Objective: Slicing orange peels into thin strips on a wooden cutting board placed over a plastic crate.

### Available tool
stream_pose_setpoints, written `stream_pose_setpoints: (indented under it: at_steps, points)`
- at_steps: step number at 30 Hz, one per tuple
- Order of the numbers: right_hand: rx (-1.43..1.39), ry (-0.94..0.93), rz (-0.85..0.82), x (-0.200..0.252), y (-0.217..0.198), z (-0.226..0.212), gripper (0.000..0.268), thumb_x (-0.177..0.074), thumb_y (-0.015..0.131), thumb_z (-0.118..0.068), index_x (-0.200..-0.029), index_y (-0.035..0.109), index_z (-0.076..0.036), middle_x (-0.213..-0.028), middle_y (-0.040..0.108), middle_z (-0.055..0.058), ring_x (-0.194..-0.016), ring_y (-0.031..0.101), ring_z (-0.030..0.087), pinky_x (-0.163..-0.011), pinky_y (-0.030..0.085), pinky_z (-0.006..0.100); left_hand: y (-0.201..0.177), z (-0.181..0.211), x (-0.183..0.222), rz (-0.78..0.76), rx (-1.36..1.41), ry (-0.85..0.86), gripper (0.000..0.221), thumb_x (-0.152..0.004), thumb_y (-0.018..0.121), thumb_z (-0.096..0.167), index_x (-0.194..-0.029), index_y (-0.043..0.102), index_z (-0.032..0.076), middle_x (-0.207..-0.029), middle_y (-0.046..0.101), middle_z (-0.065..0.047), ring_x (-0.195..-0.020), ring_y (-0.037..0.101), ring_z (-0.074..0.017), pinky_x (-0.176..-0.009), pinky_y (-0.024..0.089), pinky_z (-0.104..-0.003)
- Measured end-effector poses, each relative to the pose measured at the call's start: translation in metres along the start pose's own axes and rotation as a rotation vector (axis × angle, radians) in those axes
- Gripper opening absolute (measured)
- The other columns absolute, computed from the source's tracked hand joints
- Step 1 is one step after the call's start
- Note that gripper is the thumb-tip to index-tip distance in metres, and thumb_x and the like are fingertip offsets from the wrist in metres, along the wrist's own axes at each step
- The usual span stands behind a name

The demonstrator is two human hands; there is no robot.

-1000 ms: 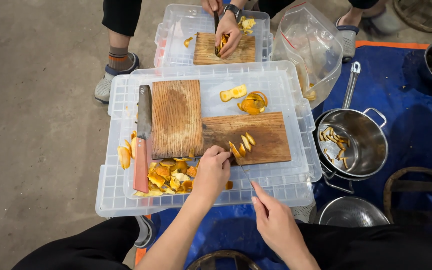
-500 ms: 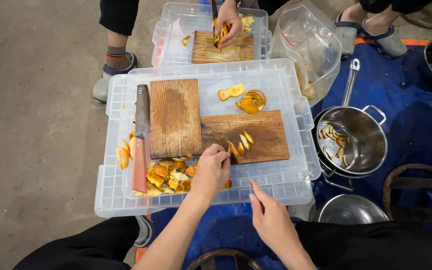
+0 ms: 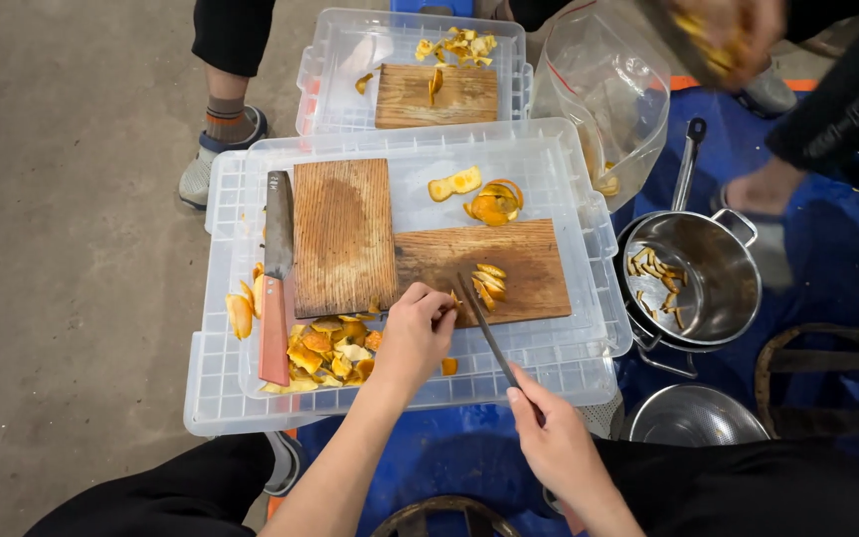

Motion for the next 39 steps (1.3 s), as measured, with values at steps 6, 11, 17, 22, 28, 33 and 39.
stream_pose_setpoints:
  at_steps: [6,11,17,22,28,33,39]
  points:
    - [-0.026,-0.077,0.09,-0.004,-0.01,0.006,0.056,-0.1,0.049,-0.033,-0.155,0.051,-0.021,-0.064,0.051,-0.001,-0.056,0.048,0.013,-0.054,0.042,0.031,-0.007,0.019,0.003,-0.049,-0.001,0.049,0.017,-0.091,0.069,0.017,-0.102,0.07,0.003,-0.094,0.053,-0.008,-0.078,0.061,-0.0251,-0.077,0.055,-0.039]
    - [-0.172,0.12,0.17,-0.002,-0.024,-0.003,0.054,-0.102,0.047,-0.03,-0.155,0.051,-0.02,-0.079,0.064,0.007,-0.055,0.056,0.02,-0.054,0.054,0.036,-0.006,0.033,0.004,-0.136,-0.104,0.085,0.04,-0.089,0.077,0.035,-0.061,0.064,0.009,-0.069,0.055,-0.004,-0.061,0.057,-0.0218,-0.064,0.049,-0.039]
    - [-0.201,0.163,0.165,-0.007,-0.028,0.003,0.054,-0.103,0.045,-0.027,-0.156,0.047,-0.018,-0.087,0.07,0.009,-0.058,0.061,0.02,-0.053,0.056,0.035,0.002,0.049,-0.03,-0.223,-0.123,-0.047,0.018,-0.092,0.074,0.017,-0.091,0.06,0.006,-0.099,0.055,-0.01,-0.085,0.064,-0.0326,-0.069,0.055,-0.047]
    - [-0.36,0.276,0.102,-0.012,-0.026,0.01,0.054,-0.105,0.043,-0.024,-0.159,0.042,-0.019,-0.091,0.07,0.014,-0.062,0.063,0.024,-0.055,0.054,0.036,0.03,0.044,-0.058,-0.621,-0.34,-0.113,0.08,-0.088,0.061,0.002,-0.161,0.028,0.009,-0.155,0.033,-0.013,-0.132,0.036,-0.0426,-0.109,0.041,-0.051]
    - [-0.429,0.284,-0.013,-0.008,-0.026,0.0,0.045,-0.108,0.04,-0.018,-0.149,0.059,-0.018,-0.087,0.066,0.014,-0.063,0.061,0.023,-0.057,0.051,0.034,0.038,0.046,-0.069,-0.616,-0.309,-0.213,0.032,-0.092,0.061,0.001,-0.122,0.064,0.009,-0.125,0.05,-0.009,-0.102,0.061,-0.0294,-0.074,0.057,-0.042]
    - [-0.418,0.306,-0.026,-0.005,-0.029,-0.002,0.048,-0.107,0.042,-0.02,-0.153,0.054,-0.019,-0.088,0.068,0.012,-0.064,0.06,0.022,-0.058,0.051,0.034,0.045,0.033,-0.069,-0.512,-0.208,-0.186,0.014,-0.09,0.066,0.001,-0.098,0.07,0.012,-0.111,0.056,-0.009,-0.099,0.06,-0.0283,-0.079,0.055,-0.043]
    - [-0.493,0.243,0.085,-0.008,-0.042,0.015,0.048,-0.105,0.043,-0.019,-0.153,0.052,-0.014,-0.085,0.066,0.014,-0.061,0.058,0.023,-0.054,0.05,0.035,0.065,0.017,-0.063,-0.488,-0.566,0.269,0.012,-0.088,0.066,0.0,-0.095,0.067,0.011,-0.095,0.054,-0.006,-0.077,0.065,-0.0273,-0.065,0.056,-0.043]
Point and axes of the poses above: each hand's wrist, its own x-axis away from the middle knuckle, its own y-axis out of the palm, z = x × y, the point moved 3 cm from there along -x, towards the middle knuckle
